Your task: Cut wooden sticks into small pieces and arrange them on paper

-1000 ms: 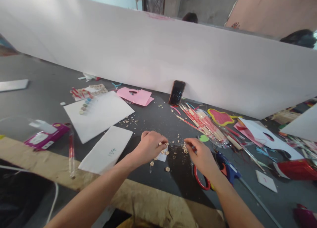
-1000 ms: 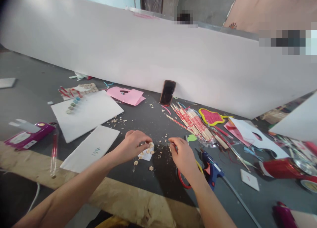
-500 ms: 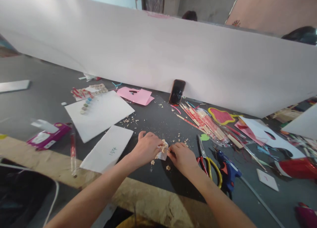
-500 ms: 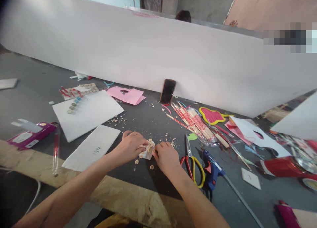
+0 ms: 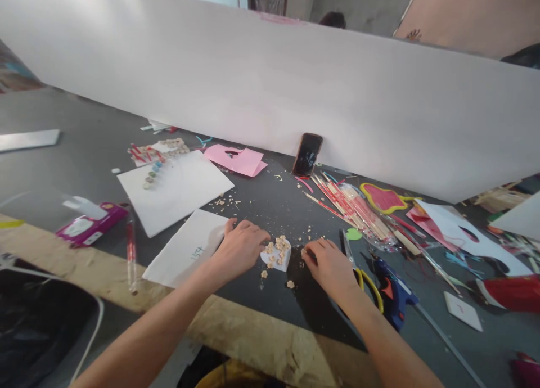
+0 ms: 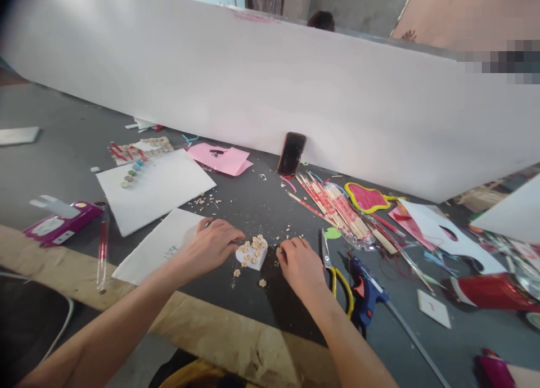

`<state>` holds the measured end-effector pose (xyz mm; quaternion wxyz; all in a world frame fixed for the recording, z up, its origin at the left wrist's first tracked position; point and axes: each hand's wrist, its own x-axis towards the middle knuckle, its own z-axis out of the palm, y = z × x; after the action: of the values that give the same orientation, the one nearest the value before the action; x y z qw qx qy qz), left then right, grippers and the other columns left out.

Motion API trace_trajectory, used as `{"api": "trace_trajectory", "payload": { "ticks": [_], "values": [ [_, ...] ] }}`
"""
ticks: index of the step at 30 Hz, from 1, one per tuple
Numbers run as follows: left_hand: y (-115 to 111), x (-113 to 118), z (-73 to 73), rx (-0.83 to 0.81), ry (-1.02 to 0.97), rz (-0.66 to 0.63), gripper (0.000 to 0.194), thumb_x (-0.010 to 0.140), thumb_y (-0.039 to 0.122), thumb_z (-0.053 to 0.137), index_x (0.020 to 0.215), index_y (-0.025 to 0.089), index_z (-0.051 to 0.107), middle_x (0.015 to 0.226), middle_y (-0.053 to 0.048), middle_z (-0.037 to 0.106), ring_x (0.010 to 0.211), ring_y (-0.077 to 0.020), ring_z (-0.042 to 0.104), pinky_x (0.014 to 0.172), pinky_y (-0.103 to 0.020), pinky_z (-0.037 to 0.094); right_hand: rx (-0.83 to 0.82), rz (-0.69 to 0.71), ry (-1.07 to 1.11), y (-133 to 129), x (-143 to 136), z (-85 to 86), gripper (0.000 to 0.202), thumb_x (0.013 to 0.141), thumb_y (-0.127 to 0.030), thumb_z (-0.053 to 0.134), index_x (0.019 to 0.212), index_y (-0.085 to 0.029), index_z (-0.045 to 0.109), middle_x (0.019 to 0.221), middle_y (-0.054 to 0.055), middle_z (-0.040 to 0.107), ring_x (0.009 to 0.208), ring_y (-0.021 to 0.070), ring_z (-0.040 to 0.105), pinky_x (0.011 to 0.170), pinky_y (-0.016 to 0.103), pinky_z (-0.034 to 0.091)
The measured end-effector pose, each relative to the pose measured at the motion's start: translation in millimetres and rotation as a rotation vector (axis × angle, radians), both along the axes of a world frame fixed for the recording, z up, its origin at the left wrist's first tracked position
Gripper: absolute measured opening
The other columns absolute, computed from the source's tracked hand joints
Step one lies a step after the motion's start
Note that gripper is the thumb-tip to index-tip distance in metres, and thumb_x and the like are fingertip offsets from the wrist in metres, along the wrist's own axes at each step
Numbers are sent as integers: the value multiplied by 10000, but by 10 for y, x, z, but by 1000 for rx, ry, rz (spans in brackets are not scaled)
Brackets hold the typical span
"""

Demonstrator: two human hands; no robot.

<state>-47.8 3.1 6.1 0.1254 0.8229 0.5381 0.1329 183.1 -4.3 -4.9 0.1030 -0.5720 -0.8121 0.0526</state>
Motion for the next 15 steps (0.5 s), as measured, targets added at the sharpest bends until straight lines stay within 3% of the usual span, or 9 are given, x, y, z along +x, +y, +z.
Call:
{"api": "trace_trajectory", "payload": {
  "ticks": [6,11,15],
  "values": [
    [-53,33,83,-32,-43,-19,225,811,229,493,998,257,616,1015,-35,656,993,-248,530,920,-441,279,-27,2,224,58,-96,192,146,842,-298,456,886,-218,570,886,43,616,879,180,548,783,300,395],
    [5,170,246,-131,-261,-49,281,855,274,430,1100,266,566,1064,-22,651,1013,-212,546,918,-370,335,-179,52,414,52,-206,336,165,822,-304,477,951,-221,540,828,1,649,717,113,602,638,218,445],
    [51,263,318,-257,-410,-39,298,825,307,467,1097,246,572,976,-29,669,946,-204,581,804,-303,423,-248,77,482,5,-330,348,119,798,-317,506,853,-220,548,694,-24,628,613,109,581,569,216,423]
  ]
}}
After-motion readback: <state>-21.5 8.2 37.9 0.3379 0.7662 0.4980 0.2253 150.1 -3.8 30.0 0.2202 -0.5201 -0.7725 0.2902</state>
